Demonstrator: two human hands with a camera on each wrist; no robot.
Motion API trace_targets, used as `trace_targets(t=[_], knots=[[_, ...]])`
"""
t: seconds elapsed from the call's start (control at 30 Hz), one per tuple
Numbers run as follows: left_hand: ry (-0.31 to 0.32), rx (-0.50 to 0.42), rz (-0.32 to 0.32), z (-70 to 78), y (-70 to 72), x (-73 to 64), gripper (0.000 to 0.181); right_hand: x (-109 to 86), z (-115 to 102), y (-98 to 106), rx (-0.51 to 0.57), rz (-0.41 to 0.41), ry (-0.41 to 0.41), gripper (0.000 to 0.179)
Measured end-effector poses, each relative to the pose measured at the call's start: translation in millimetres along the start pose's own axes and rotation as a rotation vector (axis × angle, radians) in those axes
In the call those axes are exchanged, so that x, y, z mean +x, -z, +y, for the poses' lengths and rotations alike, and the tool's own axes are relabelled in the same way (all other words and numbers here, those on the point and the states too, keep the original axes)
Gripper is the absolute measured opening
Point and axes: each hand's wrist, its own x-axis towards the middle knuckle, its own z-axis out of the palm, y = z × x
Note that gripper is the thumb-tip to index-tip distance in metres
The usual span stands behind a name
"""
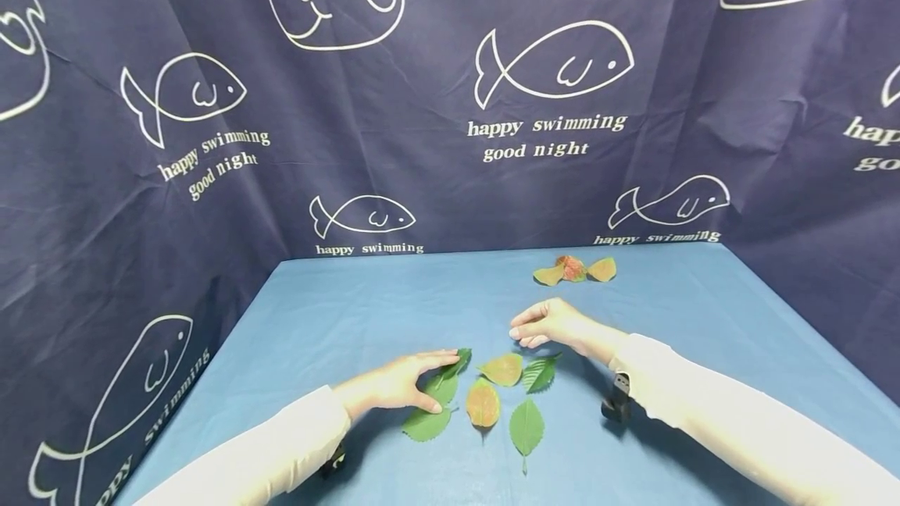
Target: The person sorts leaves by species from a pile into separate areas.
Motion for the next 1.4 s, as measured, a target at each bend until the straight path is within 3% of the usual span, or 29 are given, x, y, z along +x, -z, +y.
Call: trace_targets(t=[0.53, 1.07, 1.4], knots=[[-0.006, 0.003, 0.003, 1.0, -0.4, 0.6, 0.077, -5.7, 8.6, -18.3, -0.007, -0.080, 0.048, 0.040], [-0.002, 0.005, 0.008, 0.3, -1.3, -0.1, 0.076, -12.0, 3.2, -29.6, -0.070, -0.063, 0.049, 0.034], [-0.023, 0.016, 0.011, 1.0, -0.4, -0.9, 0.077, -8.3, 7.6, -28.0, -0.054, -0.035, 0.053, 0.034]])
